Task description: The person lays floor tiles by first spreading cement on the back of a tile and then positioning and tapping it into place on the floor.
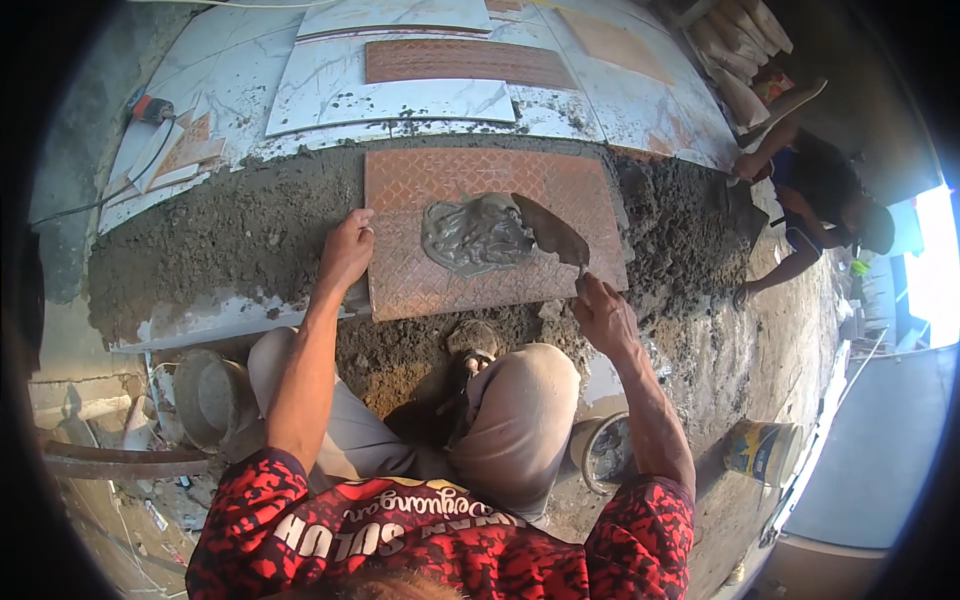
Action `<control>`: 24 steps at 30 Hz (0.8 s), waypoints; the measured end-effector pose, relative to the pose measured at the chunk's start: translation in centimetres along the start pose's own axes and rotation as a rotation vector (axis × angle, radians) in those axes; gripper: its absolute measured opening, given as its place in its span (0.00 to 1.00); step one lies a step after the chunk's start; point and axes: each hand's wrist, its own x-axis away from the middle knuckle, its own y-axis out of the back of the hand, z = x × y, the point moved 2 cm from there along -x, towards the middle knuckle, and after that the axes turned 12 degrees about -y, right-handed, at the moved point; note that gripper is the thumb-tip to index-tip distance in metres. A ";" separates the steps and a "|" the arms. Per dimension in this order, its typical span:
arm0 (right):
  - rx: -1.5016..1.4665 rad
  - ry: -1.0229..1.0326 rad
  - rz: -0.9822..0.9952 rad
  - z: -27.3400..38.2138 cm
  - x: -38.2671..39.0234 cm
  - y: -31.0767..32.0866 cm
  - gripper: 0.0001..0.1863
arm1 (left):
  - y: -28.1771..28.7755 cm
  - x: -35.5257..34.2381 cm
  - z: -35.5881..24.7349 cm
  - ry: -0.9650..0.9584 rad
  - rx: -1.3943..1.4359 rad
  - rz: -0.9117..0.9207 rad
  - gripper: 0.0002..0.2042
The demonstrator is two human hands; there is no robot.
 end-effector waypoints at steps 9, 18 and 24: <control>-0.198 -0.156 0.531 6.6 -2.3 3.6 0.16 | -0.1 0.1 0.9 -0.020 -0.016 -0.001 0.17; -0.326 -0.465 0.619 0.5 -1.3 1.7 0.17 | 0.1 0.2 0.0 0.016 0.018 0.040 0.17; -0.929 -0.703 0.713 -1.2 -2.0 4.9 0.20 | 0.2 -0.1 0.3 0.030 -0.010 0.044 0.17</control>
